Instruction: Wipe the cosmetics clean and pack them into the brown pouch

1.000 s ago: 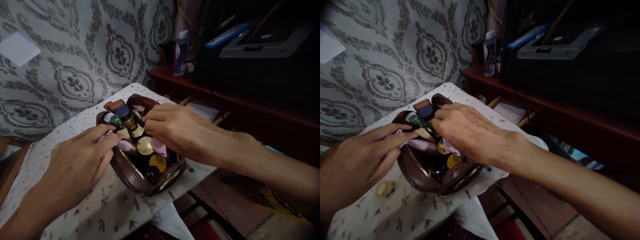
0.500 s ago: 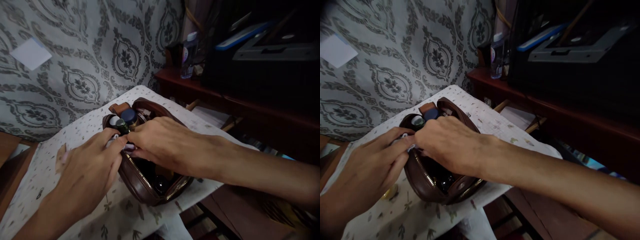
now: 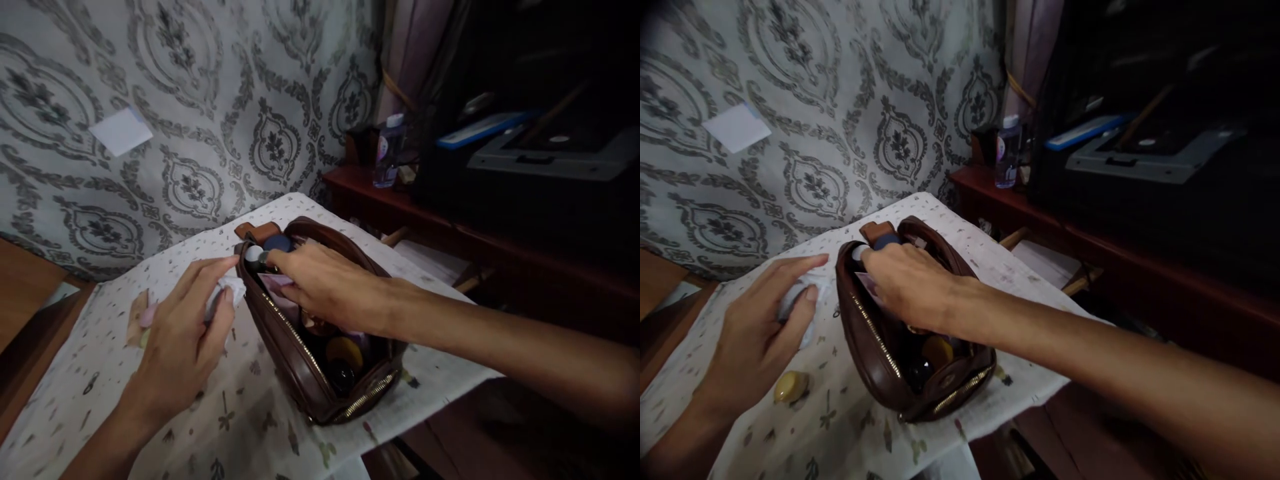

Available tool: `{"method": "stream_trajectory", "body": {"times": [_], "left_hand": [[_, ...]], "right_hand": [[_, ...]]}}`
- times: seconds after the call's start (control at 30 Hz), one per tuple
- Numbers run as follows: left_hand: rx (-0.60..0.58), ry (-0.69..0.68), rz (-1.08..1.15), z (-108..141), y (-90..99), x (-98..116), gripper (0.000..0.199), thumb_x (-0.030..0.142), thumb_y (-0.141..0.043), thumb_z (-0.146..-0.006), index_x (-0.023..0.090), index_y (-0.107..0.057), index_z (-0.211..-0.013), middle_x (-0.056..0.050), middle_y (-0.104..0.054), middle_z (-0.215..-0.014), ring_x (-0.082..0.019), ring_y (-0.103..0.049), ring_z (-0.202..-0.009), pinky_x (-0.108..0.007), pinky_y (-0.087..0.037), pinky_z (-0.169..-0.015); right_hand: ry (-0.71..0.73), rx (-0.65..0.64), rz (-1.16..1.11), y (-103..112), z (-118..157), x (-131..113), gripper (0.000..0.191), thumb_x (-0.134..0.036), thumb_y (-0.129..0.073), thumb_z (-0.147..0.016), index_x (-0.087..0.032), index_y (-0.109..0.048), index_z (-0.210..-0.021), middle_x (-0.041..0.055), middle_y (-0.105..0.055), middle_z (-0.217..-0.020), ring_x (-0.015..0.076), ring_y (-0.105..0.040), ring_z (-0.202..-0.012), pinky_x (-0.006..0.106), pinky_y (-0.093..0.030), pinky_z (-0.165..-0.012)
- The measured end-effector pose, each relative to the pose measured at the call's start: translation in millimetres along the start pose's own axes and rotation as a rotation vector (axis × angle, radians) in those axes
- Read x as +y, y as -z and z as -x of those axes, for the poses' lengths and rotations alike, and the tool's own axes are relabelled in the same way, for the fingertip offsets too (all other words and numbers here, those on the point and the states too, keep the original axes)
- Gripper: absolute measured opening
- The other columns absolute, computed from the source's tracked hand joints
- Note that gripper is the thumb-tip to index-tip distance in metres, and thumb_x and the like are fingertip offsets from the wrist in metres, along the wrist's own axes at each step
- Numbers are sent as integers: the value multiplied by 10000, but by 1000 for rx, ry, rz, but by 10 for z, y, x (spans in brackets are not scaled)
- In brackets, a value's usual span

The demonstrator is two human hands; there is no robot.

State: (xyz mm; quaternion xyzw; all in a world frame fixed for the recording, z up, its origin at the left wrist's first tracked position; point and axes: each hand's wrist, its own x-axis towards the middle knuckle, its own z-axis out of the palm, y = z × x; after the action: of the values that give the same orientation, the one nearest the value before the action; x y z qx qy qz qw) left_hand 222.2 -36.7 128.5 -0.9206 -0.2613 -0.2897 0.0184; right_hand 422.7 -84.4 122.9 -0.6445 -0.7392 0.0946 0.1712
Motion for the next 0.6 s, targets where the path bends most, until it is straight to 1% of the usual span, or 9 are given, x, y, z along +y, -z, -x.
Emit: {"method": "stream_trajectory", "body": {"times": [0.1, 0.2, 0.3, 0.4, 0.47, 0.53, 0.6], "left_hand": [[-23, 37, 27, 124, -1, -87, 328, 221, -444, -994, 247, -556, -1302, -33, -631, -1172, -168, -627, -1059, -266, -501, -863], [-77, 89, 3, 273, -1, -184, 357, 243, -420, -1007, 262, -532, -1345, -36, -628, -1127, -166, -631, -967, -265, -504, -780], [-101, 157, 15, 433, 18, -287, 358, 279, -402, -1015, 263, -531, -1348, -43, -634, -1114, -179, -628, -954, -278, -502, -775], [-113, 238, 35, 619, 41, -411, 328, 312, -401, -1014, 246, -571, -1287, -46, -647, -1042, -187, -624, -896, -295, -496, -755], [-118, 294, 53, 768, 44, -520, 311, 326, -409, -1008, 228, -597, -1236, -52, -649, -1010, -194, -617, -870, -311, -498, -752], [-118, 342, 74, 937, 38, -661, 300, 319, -410, -999, 209, -613, -1191, -66, -651, -1026, -209, -619, -906, -334, -504, -792], [-110, 388, 77, 1119, 33, -840, 287, 289, -406, -985, 203, -622, -1153, -74, -653, -1046, -219, -619, -949, -351, -504, -834]], "right_hand": [[-23, -44, 14, 9, 17, -22, 216, -257, -547, -961, -185, -623, -1150, 79, -656, -860, 217, -636, -772, 264, -294, -578], [-26, -64, -3, 6, 25, -25, 191, -242, -555, -960, -189, -634, -1125, 68, -664, -887, 199, -635, -800, 253, -305, -592], [-10, -35, 0, -13, 33, 11, 210, -232, -597, -931, -198, -641, -1134, 45, -671, -882, 188, -640, -813, 244, -338, -622], [26, 47, 46, -43, 70, 79, 294, -278, -604, -927, -207, -622, -1212, 43, -695, -900, 207, -666, -828, 257, -396, -653], [85, 127, 94, -51, 118, 110, 290, -258, -546, -950, -195, -611, -1226, 62, -714, -949, 224, -688, -847, 283, -447, -675], [187, 257, 134, -48, 188, 106, 287, -212, -473, -967, -194, -604, -1222, 79, -728, -1010, 234, -704, -854, 313, -490, -681], [268, 406, 175, -48, 280, 60, 291, -260, -409, -1003, -212, -605, -1213, 89, -735, -1052, 240, -714, -815, 341, -515, -635]]}}
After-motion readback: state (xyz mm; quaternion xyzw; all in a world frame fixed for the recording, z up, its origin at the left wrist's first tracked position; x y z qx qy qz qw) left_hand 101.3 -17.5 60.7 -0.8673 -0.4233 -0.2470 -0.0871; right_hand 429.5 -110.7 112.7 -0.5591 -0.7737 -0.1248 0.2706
